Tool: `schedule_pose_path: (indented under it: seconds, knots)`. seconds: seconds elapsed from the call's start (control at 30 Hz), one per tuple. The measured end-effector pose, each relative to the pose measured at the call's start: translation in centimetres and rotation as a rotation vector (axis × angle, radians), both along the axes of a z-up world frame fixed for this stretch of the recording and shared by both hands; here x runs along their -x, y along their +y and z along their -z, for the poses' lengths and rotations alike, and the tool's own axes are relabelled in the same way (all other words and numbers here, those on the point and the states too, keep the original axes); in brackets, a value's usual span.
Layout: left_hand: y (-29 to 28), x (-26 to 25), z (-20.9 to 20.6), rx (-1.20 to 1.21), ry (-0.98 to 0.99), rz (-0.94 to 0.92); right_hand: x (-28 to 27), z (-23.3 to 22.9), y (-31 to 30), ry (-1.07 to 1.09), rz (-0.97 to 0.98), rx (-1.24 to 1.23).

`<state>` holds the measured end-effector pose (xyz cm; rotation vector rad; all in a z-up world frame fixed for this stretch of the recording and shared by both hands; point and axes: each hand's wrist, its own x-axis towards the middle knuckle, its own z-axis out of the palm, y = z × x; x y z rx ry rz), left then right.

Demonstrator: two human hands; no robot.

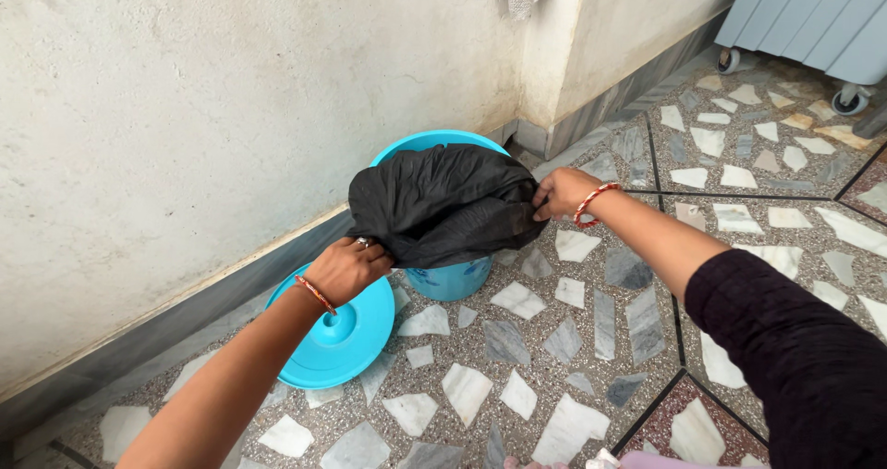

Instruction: The person opens a black plastic bag and stretches its opening around the rim of a blue trash bin, then presses the bag down into the bin and places a lid on top.

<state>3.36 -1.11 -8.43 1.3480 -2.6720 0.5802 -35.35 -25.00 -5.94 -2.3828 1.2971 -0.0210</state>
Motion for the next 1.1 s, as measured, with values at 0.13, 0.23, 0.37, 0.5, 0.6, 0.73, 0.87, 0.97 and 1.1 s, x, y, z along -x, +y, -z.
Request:
schedule_pose_path:
  seconds: [0.13,0.23,0.37,0.5,0.6,0.73,0.87,0.97,1.1]
  knots:
    - [-0.3,-1.3,2.2,-0.067,0.01,-0.069,-0.9,1.0,0.8,-0.013,-0.029,0.085]
    - [-0.5,-1.9,3.4,-0.019,0.009,0.001,-1.2,1.4,1.0,0.055,-0.045,0.068]
    - [-0.2,-2.2,2.2,-0.144,-0.055,-0.077,-0.6,1.8,-0.1,0.17,-0.066,-0.017]
    - [1.0,-2.5,-1.1,-0.081,-0.007,-0.105,1.1,1.6,-1.2,0.195,0.0,-0.184]
    - [1.8,-2.2,-2.5,-0.128,0.01,-0.189,1.5,0.9,-0.9,0.193,0.037,-0.198]
    - [2.0,-1.5,-1.4,-0.138,0.114,-0.171,0.4,0.6,1.1,0.278,0.075,0.025]
    - [1.1,-1.7,-1.1,-0.058,0.26,-0.165,0.0,-0.3,0.5,0.266,-0.054,-0.116]
    - [-0.1,-1.6,-2.6,0.031,0.417,-0.229,0.1,-3.2,-1.3,0.268,-0.003,-0.185]
    - [-1.5,-0.1,-5.0,0.183,0.598,-0.43,-0.2,-8.2,-1.8,0.225,0.027,-0.122]
